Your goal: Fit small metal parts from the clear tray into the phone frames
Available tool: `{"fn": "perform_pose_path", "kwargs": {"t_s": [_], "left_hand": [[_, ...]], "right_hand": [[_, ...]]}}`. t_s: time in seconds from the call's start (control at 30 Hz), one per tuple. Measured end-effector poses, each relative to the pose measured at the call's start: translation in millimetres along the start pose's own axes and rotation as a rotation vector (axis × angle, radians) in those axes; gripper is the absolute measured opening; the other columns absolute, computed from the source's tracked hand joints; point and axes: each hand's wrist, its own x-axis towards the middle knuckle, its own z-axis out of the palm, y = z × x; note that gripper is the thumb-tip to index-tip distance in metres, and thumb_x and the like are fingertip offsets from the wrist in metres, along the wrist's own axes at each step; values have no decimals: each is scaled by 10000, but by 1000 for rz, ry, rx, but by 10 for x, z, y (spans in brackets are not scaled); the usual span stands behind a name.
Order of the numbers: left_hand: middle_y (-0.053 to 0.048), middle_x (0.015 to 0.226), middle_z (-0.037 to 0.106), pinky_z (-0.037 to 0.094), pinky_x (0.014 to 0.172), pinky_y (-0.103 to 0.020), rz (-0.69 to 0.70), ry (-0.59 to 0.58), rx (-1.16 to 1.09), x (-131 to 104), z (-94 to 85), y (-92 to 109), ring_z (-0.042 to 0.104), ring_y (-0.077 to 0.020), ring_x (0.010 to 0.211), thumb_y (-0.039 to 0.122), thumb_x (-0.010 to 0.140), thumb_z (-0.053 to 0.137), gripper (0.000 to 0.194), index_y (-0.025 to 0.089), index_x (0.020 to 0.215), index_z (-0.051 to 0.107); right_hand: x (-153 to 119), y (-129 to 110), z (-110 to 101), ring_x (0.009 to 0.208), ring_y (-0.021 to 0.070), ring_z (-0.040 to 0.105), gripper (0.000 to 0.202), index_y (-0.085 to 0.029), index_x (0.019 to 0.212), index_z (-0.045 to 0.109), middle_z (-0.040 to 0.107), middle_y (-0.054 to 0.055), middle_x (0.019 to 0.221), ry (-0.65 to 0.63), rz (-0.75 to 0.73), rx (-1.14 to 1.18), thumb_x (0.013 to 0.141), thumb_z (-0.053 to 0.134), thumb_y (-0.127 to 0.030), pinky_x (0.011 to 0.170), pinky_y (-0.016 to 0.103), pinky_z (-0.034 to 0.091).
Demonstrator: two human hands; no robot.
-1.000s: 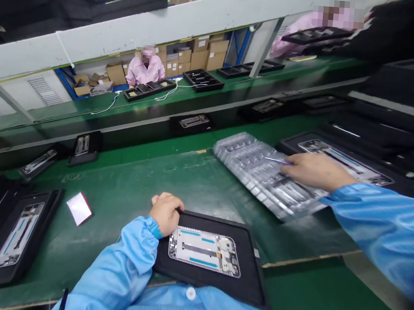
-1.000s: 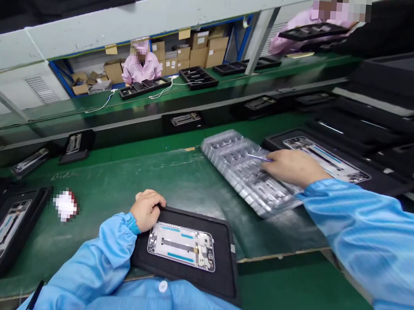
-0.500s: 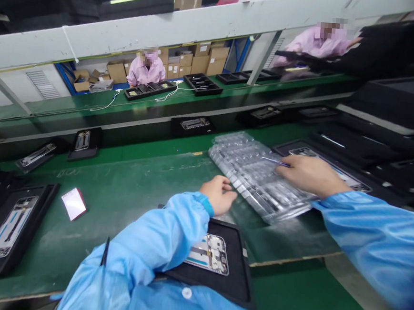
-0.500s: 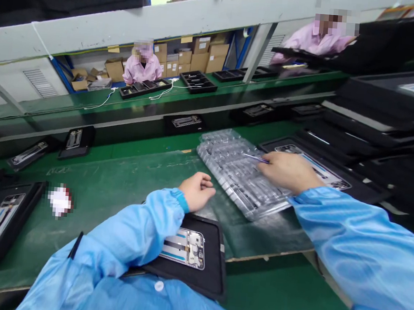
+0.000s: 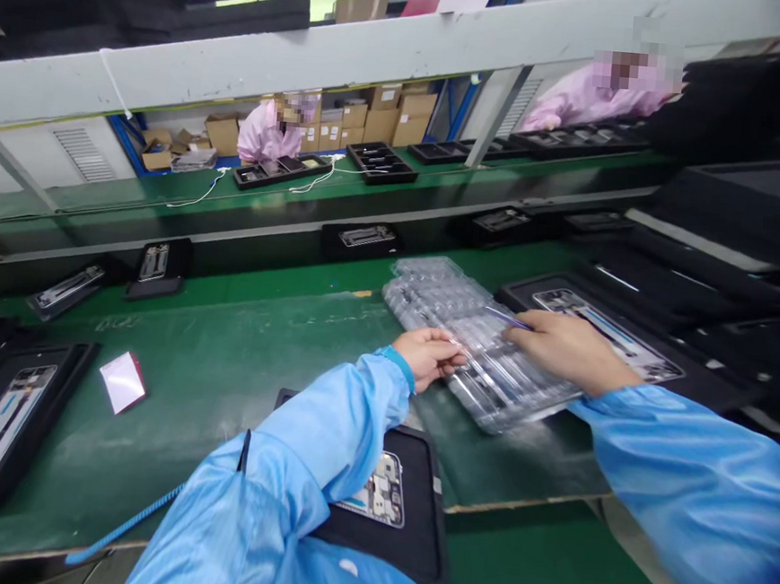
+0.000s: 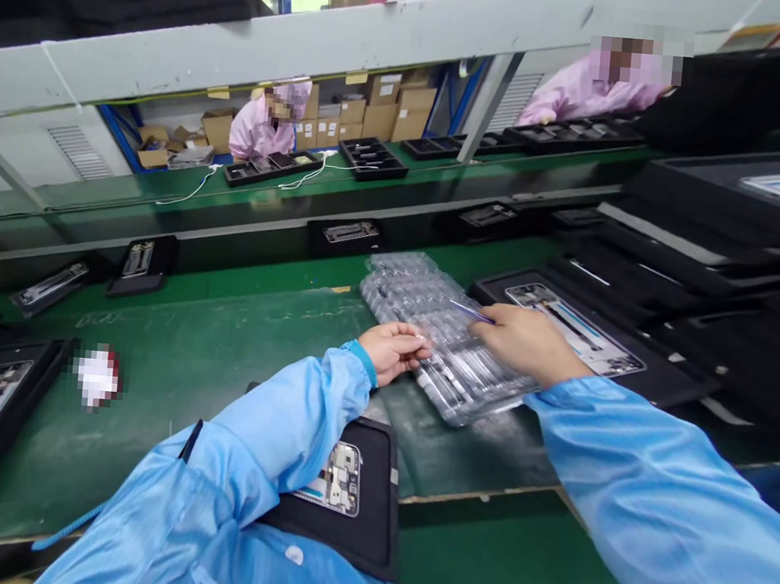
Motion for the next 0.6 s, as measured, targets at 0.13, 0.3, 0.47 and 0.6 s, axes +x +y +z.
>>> {"fn": "perform_pose_path", "kwargs": {"t_s": [0.13, 0.3, 0.47, 0.6], "left_hand": [[2, 780, 736, 507, 671, -192, -5, 0, -66, 34, -34, -16, 704, -82, 652, 51, 918, 843, 233, 158, 910, 636], [-2, 741, 735, 492, 640, -202, 0, 30, -94, 65, -56, -1, 683, -84, 600, 9, 922, 800, 202, 149, 900, 656], [4, 758, 729, 488, 637, -187, 26, 18, -126, 91, -17, 49, 721, -92, 653, 38, 899, 841, 214, 154, 887, 661], [-2, 764, 731, 481, 624, -185, 24, 37, -125, 97, -23, 40, 709, -91, 637, 60, 846, 897, 283, 156, 840, 631]], "right_hand": [[4, 7, -56, 1010, 271, 714, 332, -225, 1072, 801, 832, 124, 1160, -60, 17, 79, 1003, 550, -431, 890, 350, 483], [11, -28, -139, 1030, 286, 701, 349, -205, 1047, 793, 820, 153, 1150, -42, 35, 84, 1008, 517, -414, 906, 368, 468], [-2, -101, -137, 1062, 301, 699, 323, -202, 1046, 790, 819, 171, 1171, -33, 21, 62, 988, 539, -397, 941, 380, 462], [-25, -128, -103, 1027, 284, 699, 336, -211, 1038, 793, 822, 153, 1161, -47, 28, 72, 989, 525, -408, 908, 366, 471]]}}
